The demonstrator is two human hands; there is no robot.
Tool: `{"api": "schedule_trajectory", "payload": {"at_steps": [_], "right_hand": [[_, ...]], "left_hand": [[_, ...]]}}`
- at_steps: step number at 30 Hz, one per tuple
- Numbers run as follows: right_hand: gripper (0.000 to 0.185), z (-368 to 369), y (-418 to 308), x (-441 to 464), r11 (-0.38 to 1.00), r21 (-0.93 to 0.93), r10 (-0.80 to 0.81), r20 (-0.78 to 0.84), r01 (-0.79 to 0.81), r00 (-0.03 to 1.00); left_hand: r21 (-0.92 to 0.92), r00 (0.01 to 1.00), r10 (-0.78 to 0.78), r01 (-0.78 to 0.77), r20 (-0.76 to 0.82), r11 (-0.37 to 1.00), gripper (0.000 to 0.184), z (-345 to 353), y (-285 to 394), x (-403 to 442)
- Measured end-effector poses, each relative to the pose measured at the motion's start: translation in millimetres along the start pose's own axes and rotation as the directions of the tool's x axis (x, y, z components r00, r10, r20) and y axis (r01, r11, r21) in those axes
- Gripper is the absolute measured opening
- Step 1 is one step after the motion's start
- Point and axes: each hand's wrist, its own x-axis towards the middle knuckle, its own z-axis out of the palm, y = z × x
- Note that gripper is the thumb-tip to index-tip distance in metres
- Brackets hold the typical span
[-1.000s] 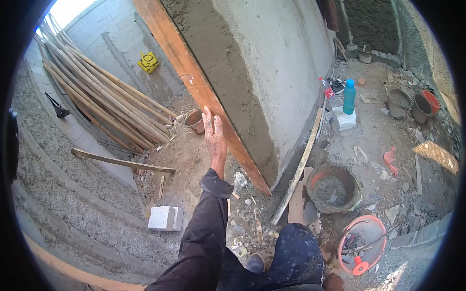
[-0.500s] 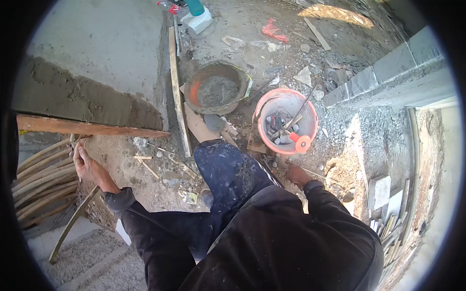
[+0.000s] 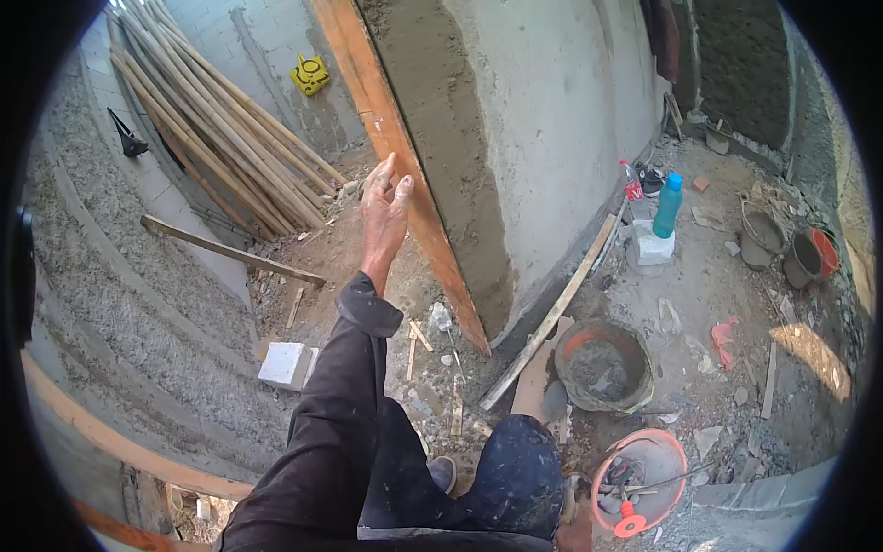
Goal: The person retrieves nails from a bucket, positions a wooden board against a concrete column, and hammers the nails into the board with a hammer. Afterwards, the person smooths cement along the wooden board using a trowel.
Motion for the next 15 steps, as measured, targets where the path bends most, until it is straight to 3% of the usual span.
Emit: {"api": "schedule_trajectory", "payload": {"at_steps": [3,7,8,9,10,11,12,14,15], "right_hand": [[0.052,2,2,21,0.942,-0.189,-0.298,-0.091,0.278,0.95],[0.051,-18,-14,45,0.94,-0.278,-0.214,-0.037,0.196,0.976],[0.045,-29,-46,51,0.994,0.035,-0.106,-0.004,0.106,0.994],[0.041,-41,-81,58,0.941,0.339,-0.013,0.059,-0.008,0.998],[0.041,-53,-114,68,0.969,0.162,-0.184,-0.018,0.184,0.983],[0.036,-67,-167,66,0.961,0.18,-0.205,-0.054,0.212,0.977],[0.032,-78,-219,65,0.95,0.2,-0.224,-0.091,0.238,0.97],[0.043,-94,-277,90,0.866,0.228,-0.42,-0.152,0.445,0.895],[0.046,-104,-317,92,0.821,0.125,-0.529,-0.201,0.557,0.824]], "left_hand": [[-0.072,0.994,-0.031,0.039,0.108,0.997,0.055,6,-3,0],[-0.113,0.984,-0.063,0.082,0.165,0.99,0.053,-6,5,5],[-0.116,0.996,0.007,0.003,0.091,0.993,0.049,-4,2,5],[-0.125,0.998,0.0,0.008,0.064,0.992,0.049,-3,-1,4],[-0.225,0.997,-0.026,0.041,0.071,0.973,0.049,-2,-4,3],[-0.324,0.995,-0.047,0.073,0.086,0.943,0.049,0,-8,2],[-0.301,0.999,-0.017,0.031,0.047,0.953,0.047,3,-14,2],[-0.251,1.0,0.021,-0.014,0.023,0.968,0.046,-8,-8,5],[-0.185,0.998,0.053,-0.05,0.014,0.981,0.045,-10,-6,6]]}}
